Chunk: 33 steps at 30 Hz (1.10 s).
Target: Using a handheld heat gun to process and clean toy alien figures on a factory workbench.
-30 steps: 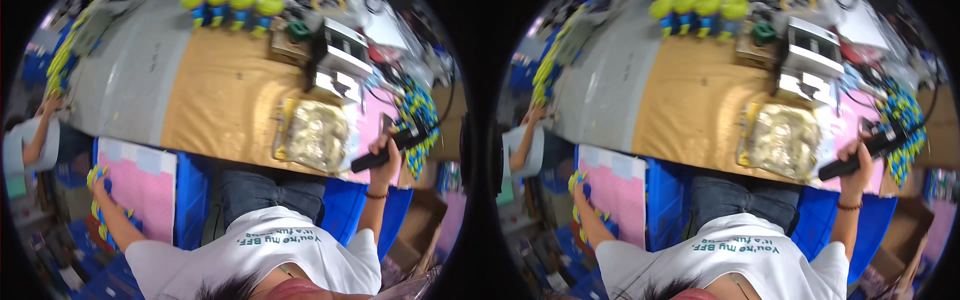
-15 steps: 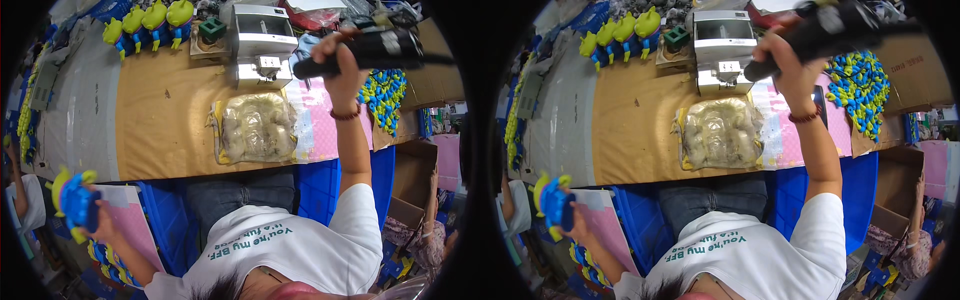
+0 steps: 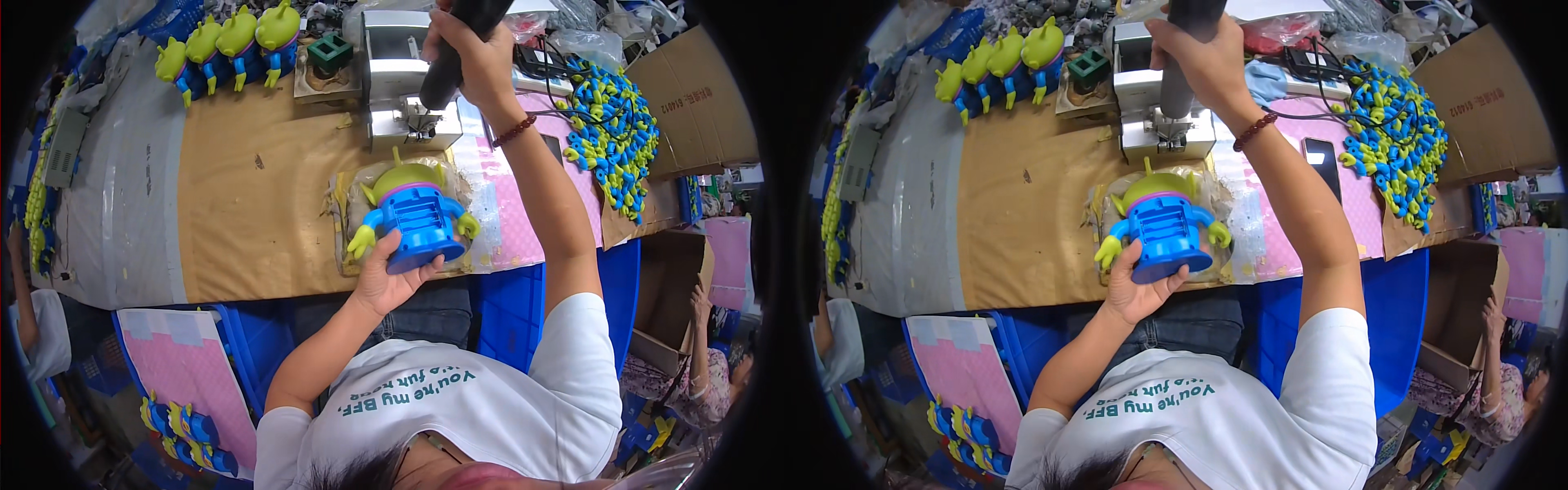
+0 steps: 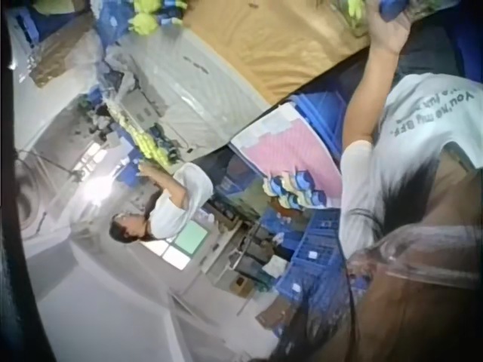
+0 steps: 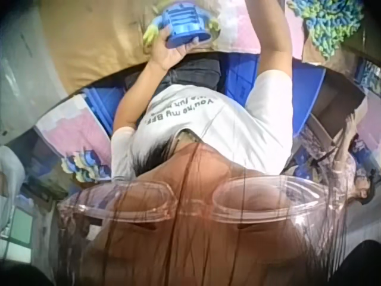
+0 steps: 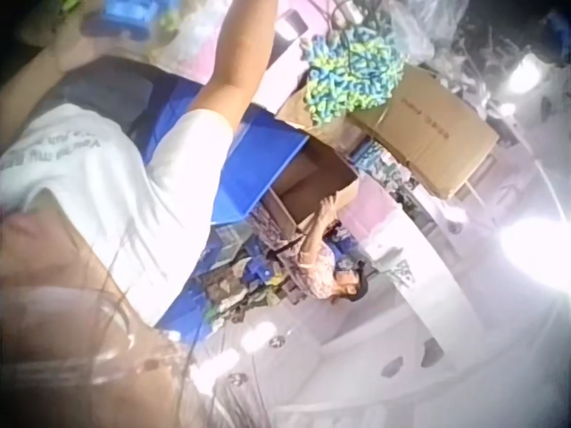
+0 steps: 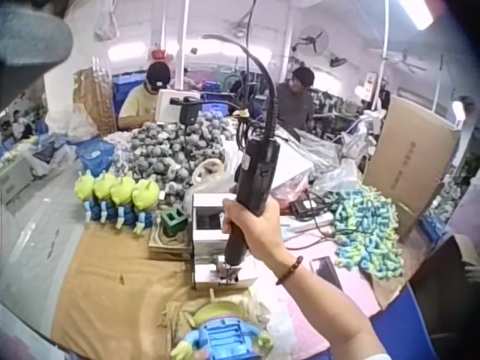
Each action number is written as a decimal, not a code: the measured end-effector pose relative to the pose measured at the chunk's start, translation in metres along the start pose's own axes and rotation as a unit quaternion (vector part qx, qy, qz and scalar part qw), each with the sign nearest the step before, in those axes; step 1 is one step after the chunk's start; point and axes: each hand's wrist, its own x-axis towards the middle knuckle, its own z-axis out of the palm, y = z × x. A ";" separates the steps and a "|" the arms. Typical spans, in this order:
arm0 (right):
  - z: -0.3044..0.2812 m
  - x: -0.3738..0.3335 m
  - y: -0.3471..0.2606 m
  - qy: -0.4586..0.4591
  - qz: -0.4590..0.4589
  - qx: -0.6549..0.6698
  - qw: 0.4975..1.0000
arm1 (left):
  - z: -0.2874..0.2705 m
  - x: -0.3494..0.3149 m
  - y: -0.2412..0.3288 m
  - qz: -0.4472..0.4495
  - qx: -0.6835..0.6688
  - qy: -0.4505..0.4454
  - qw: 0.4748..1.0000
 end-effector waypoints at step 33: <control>-0.036 -0.106 -0.047 -0.215 -0.057 0.052 0.974 | -0.013 0.007 -0.004 0.369 0.922 0.053 0.106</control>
